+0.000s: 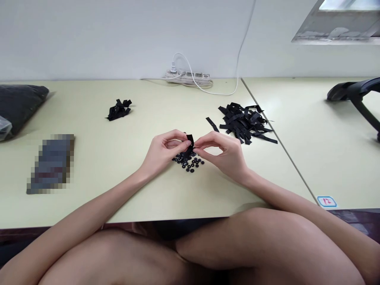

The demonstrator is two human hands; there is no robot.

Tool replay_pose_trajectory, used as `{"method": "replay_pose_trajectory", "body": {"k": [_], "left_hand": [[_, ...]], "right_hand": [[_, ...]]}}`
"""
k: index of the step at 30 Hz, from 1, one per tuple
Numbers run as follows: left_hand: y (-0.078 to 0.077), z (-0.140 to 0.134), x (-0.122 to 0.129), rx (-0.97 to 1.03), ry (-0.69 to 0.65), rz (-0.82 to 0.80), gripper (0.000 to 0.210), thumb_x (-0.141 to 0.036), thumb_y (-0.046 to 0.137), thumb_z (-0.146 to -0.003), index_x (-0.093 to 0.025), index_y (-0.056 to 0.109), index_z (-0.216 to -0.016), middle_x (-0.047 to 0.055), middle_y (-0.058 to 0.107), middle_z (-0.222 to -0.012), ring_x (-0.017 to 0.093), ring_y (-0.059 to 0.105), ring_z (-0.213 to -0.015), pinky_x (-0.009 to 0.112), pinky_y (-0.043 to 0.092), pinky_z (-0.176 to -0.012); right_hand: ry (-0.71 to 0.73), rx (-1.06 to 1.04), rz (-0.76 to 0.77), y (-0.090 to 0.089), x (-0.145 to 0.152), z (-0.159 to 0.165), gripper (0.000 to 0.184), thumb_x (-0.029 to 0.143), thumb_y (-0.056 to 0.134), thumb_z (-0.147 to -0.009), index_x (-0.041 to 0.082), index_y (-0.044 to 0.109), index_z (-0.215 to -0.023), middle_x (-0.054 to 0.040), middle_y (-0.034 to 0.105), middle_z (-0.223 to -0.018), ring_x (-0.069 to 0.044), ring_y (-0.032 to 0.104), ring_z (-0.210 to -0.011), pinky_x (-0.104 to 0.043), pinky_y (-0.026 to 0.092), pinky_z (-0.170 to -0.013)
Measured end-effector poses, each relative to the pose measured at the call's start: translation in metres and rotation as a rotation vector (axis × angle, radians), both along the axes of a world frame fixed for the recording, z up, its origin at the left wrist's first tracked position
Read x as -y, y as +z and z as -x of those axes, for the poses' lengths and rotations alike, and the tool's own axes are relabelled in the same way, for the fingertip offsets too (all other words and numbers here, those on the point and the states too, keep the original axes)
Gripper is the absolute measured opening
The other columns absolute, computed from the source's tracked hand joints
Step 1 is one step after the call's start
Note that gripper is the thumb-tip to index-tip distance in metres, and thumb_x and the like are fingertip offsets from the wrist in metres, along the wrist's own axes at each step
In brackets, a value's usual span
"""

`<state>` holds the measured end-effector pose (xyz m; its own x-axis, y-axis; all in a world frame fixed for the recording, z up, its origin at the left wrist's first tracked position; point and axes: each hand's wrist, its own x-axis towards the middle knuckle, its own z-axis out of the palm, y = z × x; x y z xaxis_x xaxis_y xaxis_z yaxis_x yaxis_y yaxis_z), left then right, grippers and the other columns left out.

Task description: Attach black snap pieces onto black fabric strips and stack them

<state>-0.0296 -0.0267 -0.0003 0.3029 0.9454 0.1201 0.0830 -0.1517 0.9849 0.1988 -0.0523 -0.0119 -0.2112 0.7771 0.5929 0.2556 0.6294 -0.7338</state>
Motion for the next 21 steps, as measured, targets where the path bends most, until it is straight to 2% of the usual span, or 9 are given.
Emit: {"method": "replay_pose_trajectory", "body": {"k": [3,11,21], "left_hand": [[0.0006,0.0000,0.0007,0.009,0.014,0.008,0.036,-0.051,0.099,-0.086,-0.021,0.083,-0.098,0.003,0.084,-0.098,0.020,0.083,-0.089,0.030,0.067,-0.082],[0.0026,-0.0022,0.0030,0.061,-0.019,-0.016,0.033,-0.047,0.102,-0.084,-0.022,0.088,-0.099,0.004,0.087,-0.097,0.022,0.086,-0.091,0.034,0.074,-0.088],[0.0024,-0.0020,0.0043,0.039,-0.030,-0.060,0.027,-0.046,0.099,-0.089,-0.023,0.090,-0.101,0.005,0.089,-0.104,0.022,0.086,-0.097,0.031,0.069,-0.089]], "right_hand": [[-0.004,-0.003,-0.041,0.0004,0.0002,0.0004,0.007,0.019,0.083,-0.103,0.025,0.081,-0.105,-0.0013,0.086,-0.101,-0.019,0.083,-0.087,-0.035,0.076,-0.083],[-0.059,0.025,-0.112,0.0024,0.0013,0.0033,0.015,0.013,0.085,-0.100,0.027,0.079,-0.099,0.0022,0.086,-0.095,-0.018,0.081,-0.083,-0.036,0.072,-0.081],[-0.133,0.072,-0.188,0.0020,-0.0005,0.0021,0.021,0.007,0.083,-0.098,0.027,0.076,-0.099,0.0030,0.085,-0.094,-0.018,0.077,-0.082,-0.035,0.067,-0.077]]}}
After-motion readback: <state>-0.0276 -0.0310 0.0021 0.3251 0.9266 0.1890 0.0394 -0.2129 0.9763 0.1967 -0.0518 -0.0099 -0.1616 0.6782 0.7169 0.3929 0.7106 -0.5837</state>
